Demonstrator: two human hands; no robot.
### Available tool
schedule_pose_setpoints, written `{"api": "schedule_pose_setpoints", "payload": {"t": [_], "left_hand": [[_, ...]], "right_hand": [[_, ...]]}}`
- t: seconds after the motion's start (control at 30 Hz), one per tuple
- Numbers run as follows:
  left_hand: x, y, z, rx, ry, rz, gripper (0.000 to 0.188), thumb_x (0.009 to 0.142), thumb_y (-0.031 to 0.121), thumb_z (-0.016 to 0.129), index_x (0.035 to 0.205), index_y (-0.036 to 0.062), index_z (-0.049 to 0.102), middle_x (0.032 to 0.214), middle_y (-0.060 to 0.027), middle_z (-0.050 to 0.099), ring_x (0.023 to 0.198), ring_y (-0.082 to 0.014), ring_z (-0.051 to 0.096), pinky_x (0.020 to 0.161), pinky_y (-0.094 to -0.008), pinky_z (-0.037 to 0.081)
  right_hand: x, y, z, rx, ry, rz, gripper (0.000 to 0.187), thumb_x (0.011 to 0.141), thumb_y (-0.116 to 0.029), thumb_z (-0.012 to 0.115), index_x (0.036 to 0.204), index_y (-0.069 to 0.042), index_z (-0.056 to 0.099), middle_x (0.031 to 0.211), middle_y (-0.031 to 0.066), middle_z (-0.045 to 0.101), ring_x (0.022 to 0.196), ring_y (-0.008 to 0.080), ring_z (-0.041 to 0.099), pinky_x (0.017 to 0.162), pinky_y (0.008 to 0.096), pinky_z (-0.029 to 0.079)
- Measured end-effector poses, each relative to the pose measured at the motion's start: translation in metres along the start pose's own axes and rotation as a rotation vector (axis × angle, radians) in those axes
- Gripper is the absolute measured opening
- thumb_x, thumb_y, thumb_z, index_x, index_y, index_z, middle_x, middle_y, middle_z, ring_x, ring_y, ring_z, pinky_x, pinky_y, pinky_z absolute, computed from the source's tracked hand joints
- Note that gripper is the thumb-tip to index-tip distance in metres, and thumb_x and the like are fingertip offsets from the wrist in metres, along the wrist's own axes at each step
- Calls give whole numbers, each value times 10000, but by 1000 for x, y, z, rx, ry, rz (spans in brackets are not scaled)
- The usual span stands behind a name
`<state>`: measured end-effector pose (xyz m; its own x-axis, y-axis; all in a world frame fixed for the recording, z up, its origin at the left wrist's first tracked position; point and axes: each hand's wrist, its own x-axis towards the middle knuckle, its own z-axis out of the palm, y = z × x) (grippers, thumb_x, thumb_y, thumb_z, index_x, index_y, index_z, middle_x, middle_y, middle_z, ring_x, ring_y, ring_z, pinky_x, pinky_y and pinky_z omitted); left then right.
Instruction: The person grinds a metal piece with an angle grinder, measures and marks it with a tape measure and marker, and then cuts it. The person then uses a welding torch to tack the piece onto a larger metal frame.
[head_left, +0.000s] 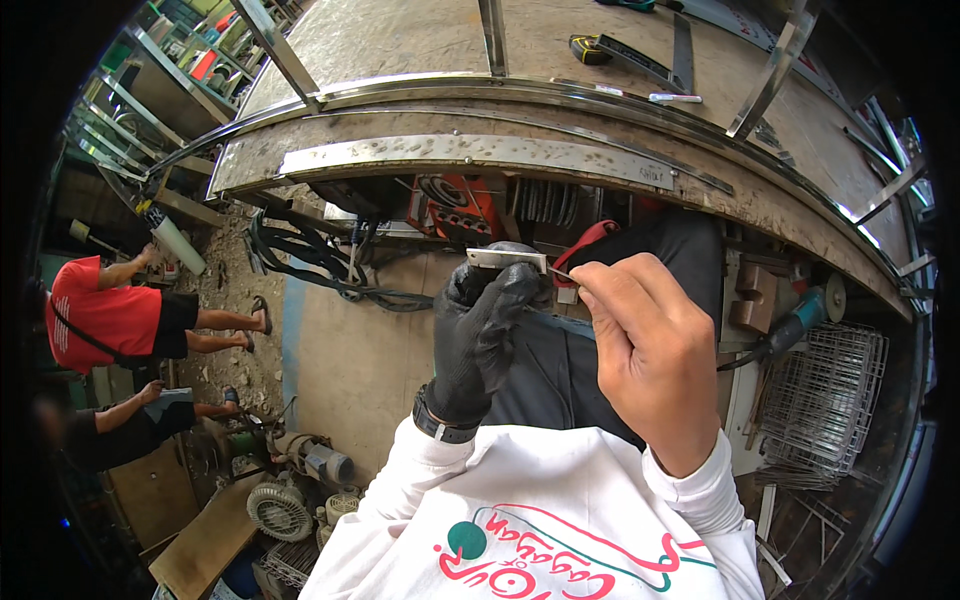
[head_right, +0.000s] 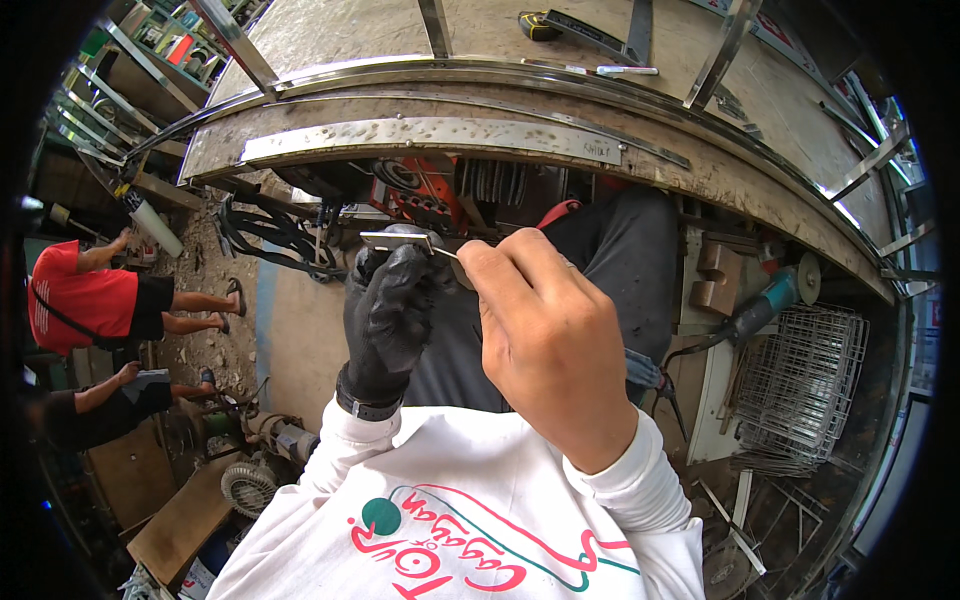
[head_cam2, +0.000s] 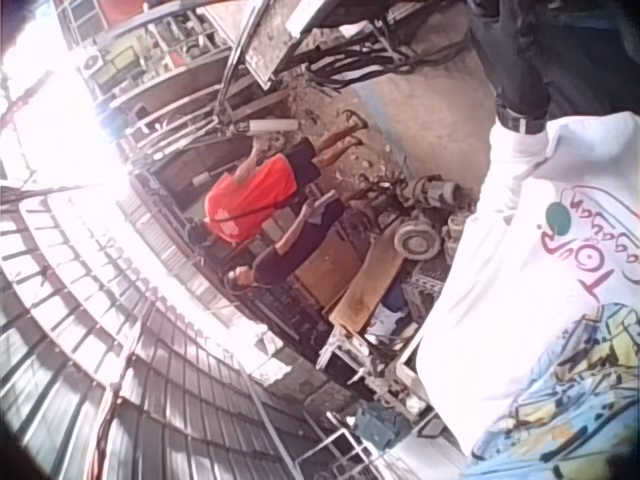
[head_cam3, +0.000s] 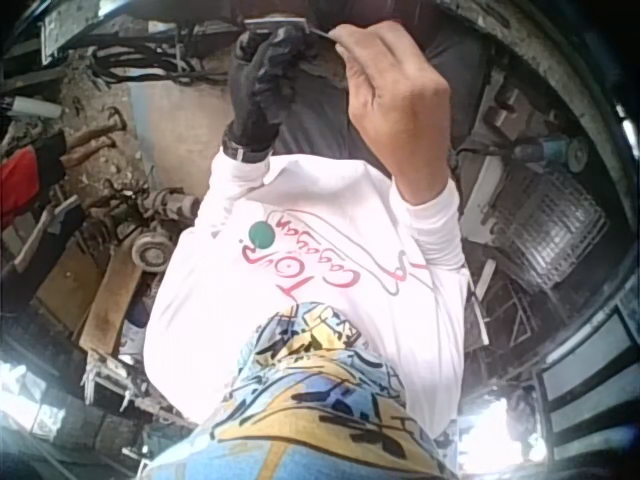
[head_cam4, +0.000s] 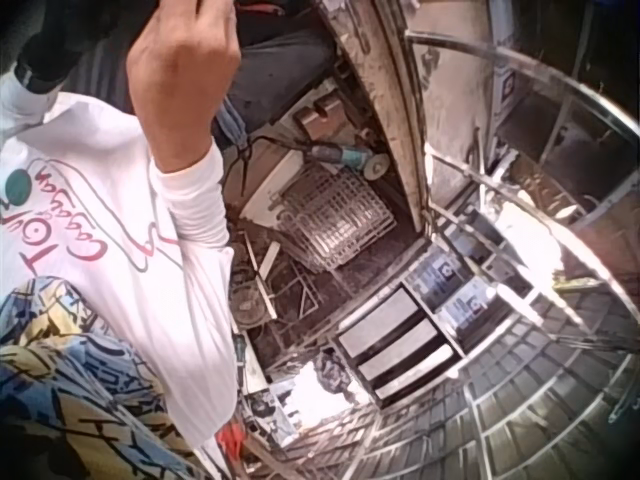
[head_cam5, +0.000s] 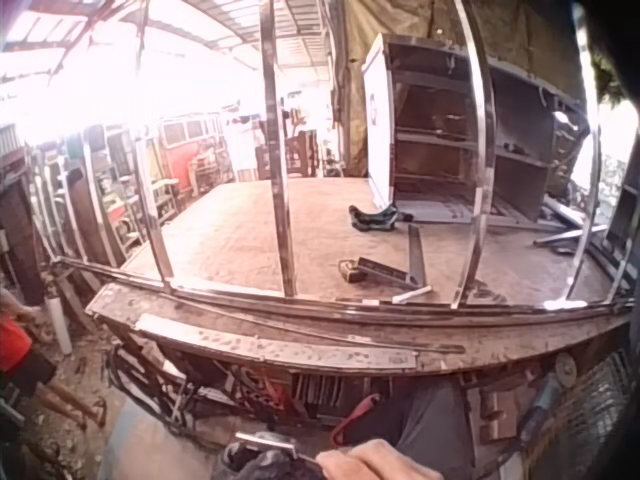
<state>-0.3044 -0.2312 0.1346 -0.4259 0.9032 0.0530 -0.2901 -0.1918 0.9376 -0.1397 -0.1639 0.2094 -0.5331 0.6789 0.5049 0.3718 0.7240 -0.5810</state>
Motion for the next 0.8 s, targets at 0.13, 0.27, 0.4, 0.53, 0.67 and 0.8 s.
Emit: {"api": "schedule_pose_setpoints", "payload": {"t": [0.13,0.27,0.4,0.53,0.67,0.8], "left_hand": [[1,-9,-11,-74,21,10,171,1036,71,704,1190,2,731,1057,-23,764,931,-93,696,825,-250,544],[9,2,-16,31,-59,75,168,1025,38,695,1183,5,740,1057,-21,766,925,-85,693,816,-252,548],[14,12,-18,-56,-75,-61,165,1022,42,696,1175,6,747,1035,-14,764,907,-74,682,797,-247,539],[21,11,-10,252,-114,190,157,1038,60,681,1169,10,750,1018,-10,760,890,-63,667,782,-228,522],[24,14,-15,-125,-157,-143,155,1054,77,669,1168,11,750,1010,-10,758,883,-62,658,780,-216,510],[27,9,-19,-120,-302,-60,186,1070,89,641,1201,-3,737,1054,-29,754,908,-79,659,796,-234,514]], "right_hand": [[2,-4,7,-28,11,4,100,957,20,725,1055,0,718,858,143,662,676,275,645,604,354,506],[3,6,5,456,-183,317,88,970,-15,699,1058,-16,705,835,81,666,706,182,654,618,339,518],[6,11,2,981,-366,754,92,1026,-56,656,1055,13,708,811,50,662,729,58,591,601,280,474],[-12,6,35,158,78,86,78,1005,-20,658,1073,18,671,798,152,659,662,227,674,599,328,515],[-9,11,33,501,-16,264,80,1024,-53,660,1066,15,671,745,115,643,603,181,630,519,279,459],[2,32,13,1485,-382,833,195,1079,-176,652,1092,13,699,791,13,678,606,18,507,512,212,350]]}}
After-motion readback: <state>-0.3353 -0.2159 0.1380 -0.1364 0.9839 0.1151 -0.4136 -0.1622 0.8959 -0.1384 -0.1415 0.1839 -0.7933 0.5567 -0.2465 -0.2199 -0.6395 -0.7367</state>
